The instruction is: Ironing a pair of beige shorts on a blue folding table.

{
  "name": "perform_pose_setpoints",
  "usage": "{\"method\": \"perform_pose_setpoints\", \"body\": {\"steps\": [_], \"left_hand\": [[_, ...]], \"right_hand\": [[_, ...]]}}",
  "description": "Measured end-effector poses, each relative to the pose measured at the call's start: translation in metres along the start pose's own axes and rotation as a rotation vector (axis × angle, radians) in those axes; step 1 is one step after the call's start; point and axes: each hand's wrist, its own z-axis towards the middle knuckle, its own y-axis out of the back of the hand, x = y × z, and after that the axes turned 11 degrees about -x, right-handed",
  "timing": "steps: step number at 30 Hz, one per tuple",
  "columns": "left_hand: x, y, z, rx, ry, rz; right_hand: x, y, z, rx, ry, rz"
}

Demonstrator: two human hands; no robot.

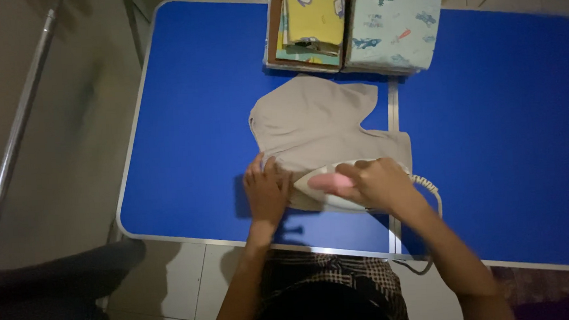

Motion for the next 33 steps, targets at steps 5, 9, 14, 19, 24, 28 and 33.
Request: {"method": "perform_pose_setpoints", "body": {"steps": [5,9,14,19,24,28,33], "left_hand": [[0.003,0.0,0.003,0.044,0.037,0.029],[-0.003,0.008,0.012,0.114,0.073,0.062],[0.0,0.007,0.013,0.155,0.145,0.019],[0.009,-0.003,0.011,0.125,0.15,-0.005],[0.002,0.002,0.025,0.078,0.401,-0.043],[0.008,-0.004,0.021,0.079,0.406,0.01],[0.012,-0.009,0.013,-0.017,0.255,0.055]], "right_hand": [[-0.018,-0.002,0.007,0.097,-0.158,-0.155],[-0.015,0.012,0.016,-0.047,-0.288,-0.305],[-0.027,0.013,0.019,0.01,-0.183,-0.177],[-0.014,0.029,0.018,0.128,0.048,-0.019],[-0.015,0.01,0.012,0.212,0.115,-0.03],[-0.009,0.005,0.017,0.096,-0.044,-0.105],[0.004,0.015,0.039,-0.087,-0.289,-0.163]]}}
